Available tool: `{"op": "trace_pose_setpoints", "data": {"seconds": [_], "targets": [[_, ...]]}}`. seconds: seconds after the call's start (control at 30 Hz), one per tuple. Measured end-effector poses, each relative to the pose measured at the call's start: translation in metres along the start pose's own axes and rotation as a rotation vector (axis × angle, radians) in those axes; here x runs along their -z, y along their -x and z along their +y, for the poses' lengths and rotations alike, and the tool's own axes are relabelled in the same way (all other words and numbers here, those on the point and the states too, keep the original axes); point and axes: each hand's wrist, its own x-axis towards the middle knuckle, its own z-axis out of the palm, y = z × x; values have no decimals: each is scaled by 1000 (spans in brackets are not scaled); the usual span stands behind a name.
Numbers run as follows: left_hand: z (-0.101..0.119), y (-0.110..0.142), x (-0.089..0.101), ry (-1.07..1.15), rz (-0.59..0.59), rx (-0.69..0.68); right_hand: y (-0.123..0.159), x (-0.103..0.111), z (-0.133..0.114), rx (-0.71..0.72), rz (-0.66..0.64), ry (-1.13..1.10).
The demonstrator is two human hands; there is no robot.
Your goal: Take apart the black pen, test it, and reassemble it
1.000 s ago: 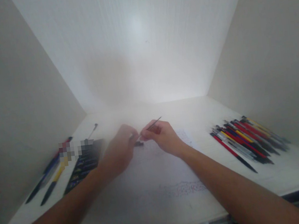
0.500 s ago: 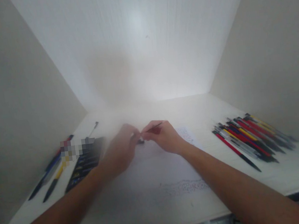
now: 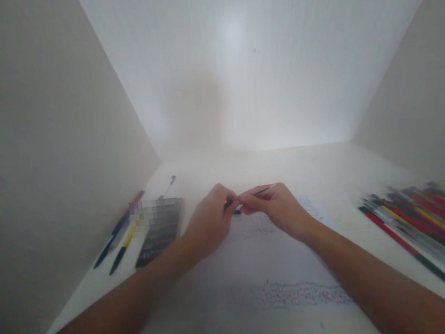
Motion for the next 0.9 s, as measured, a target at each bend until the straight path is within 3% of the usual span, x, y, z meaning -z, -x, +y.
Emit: {"op": "trace_pose_setpoints", "data": {"seconds": [0.17,0.33,0.4,0.53,0.6,0.73,0.9], "targets": [[3,2,2,62,-1,-11,-2,-1,7,-32,22,-150],[2,-2,7,187,106,86,-5,3,9,-69,181,-220],[-1,-7,9,466,121,242,-6,5,9,-74,240,-218],[-7,-18,16,1266,94,616,-6,7,9,-90,268,-198],[-6,-20,19,1428,120,674,-6,7,9,-84,271,-196],[-3,-15,23,1395,186,632,-5,8,12,-57,295,-203],[-6,-9,20,1349,164,556,-5,7,12,-22,255,-212]]}}
